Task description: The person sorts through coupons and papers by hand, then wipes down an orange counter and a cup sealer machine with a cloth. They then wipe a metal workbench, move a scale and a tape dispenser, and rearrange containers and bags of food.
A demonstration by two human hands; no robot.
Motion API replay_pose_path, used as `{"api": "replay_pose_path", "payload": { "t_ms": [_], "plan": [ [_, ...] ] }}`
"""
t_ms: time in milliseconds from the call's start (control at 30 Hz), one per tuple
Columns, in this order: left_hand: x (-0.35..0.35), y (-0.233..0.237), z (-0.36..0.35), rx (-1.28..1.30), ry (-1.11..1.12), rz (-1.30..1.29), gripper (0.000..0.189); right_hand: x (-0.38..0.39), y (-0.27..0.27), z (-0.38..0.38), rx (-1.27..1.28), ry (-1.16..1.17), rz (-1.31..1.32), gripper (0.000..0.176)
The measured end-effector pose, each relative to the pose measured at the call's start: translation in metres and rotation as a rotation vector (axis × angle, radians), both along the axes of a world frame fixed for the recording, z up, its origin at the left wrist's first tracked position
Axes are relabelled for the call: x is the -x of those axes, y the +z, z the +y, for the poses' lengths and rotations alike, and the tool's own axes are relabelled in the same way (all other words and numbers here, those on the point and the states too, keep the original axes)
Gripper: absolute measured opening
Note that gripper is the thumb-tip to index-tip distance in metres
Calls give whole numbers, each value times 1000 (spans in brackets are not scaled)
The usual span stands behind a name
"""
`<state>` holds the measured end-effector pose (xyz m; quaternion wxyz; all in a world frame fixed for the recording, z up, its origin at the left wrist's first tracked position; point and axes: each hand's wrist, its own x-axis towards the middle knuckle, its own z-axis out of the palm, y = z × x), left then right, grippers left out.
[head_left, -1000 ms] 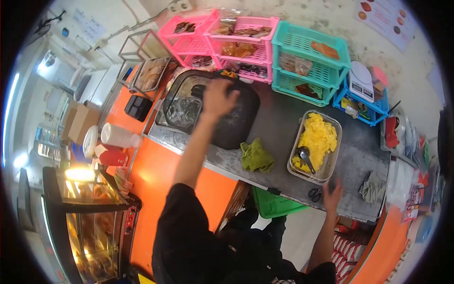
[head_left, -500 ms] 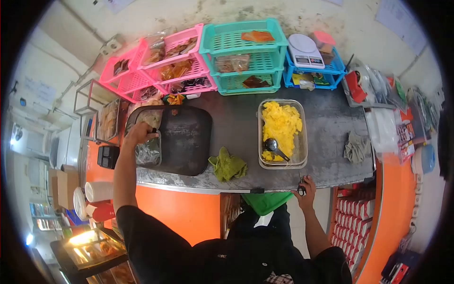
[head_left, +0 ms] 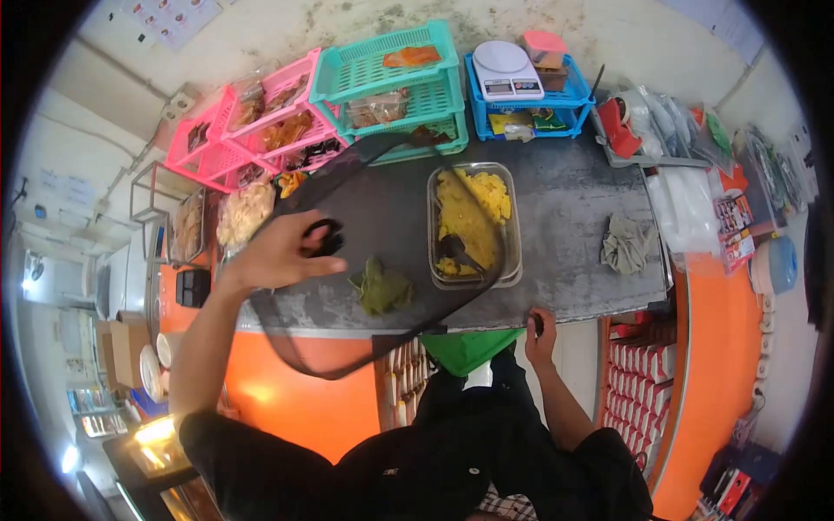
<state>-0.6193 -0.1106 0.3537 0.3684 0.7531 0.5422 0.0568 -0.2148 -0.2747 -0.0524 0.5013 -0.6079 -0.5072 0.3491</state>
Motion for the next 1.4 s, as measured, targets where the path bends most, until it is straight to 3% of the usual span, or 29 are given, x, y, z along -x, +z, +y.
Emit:
{"api": "replay_pose_path", "payload": {
  "t_ms": [67,133,200,300,467,533,567,667,733,767,800,833,867,900,967,1033,1067,1133,1167,1200,1267,1300,1333,1367,1400],
  "plan": [
    [-45,-18,-3,-31,31,-10,47,-11,-10,-3,-72,-12,-23,24],
    [-92,-46,-2,-44,112,-28,47,-22,13,-7,-4,-144,159,27],
    [-135,-80,5,-118,235,18,49,-51,1,-7,-88,-156,68,30],
    [-191,-116,27,-126,365,-18,50,-94,8,1,-52,-352,-8,31],
    [-235,-184,70,-50,497,-194,48,-143,28,29,46,-295,-280,33],
    [-241,-226,88,-5,542,-321,50,-150,38,34,-12,-66,-667,33],
    [-250,-206,82,116,576,-400,50,-154,37,35,-9,-75,-677,33],
    [-254,-278,100,154,632,-549,46,-148,28,49,-94,97,-780,38],
    [-249,-242,72,-25,539,-333,39,-160,9,70,-319,118,-817,46],
    [-246,-241,60,-193,561,-326,41,-170,-4,82,-333,-25,-900,52],
    [-236,-244,44,-355,568,-313,43,-178,22,99,-336,-86,-835,64],
    [-217,-245,22,-377,650,-283,43,-197,26,118,-404,-211,-992,77],
    [-202,-248,-2,-545,760,-332,42,-201,45,129,-167,-290,-1012,80],
    [-191,-253,-28,-714,850,-377,42,-200,49,141,179,-411,-1174,77],
    [-159,-274,-92,-704,1061,-312,32,-228,11,160,244,-276,-1247,70],
    [-123,-324,-166,-788,1110,-197,28,-270,-40,175,9,-174,-1290,71],
    [-108,-334,-209,-638,1170,-126,26,-288,-50,179,45,-129,-1207,67],
    [-82,-374,-290,-710,1409,-279,26,-290,-45,184,69,-71,-1148,65],
    [-65,-383,-334,-734,1440,-27,22,-283,-34,190,-4,-193,-1006,57],
    [-50,-394,-375,-731,1533,40,19,-278,-26,196,-74,-318,-854,50],
    [-25,-383,-436,-761,1697,180,18,-179,53,166,-189,-233,-722,35],
    [-10,-385,-462,-702,1738,123,18,-142,58,163,-510,-52,-734,28],
    [3,-379,-478,-682,1738,129,19,-53,117,128,-275,127,-671,27],
    [19,-373,-482,-668,1734,136,20,-34,66,137,-225,269,-637,27],
    [36,-369,-473,-659,1689,87,20,71,136,106,-245,343,-605,31]
  ]
}}
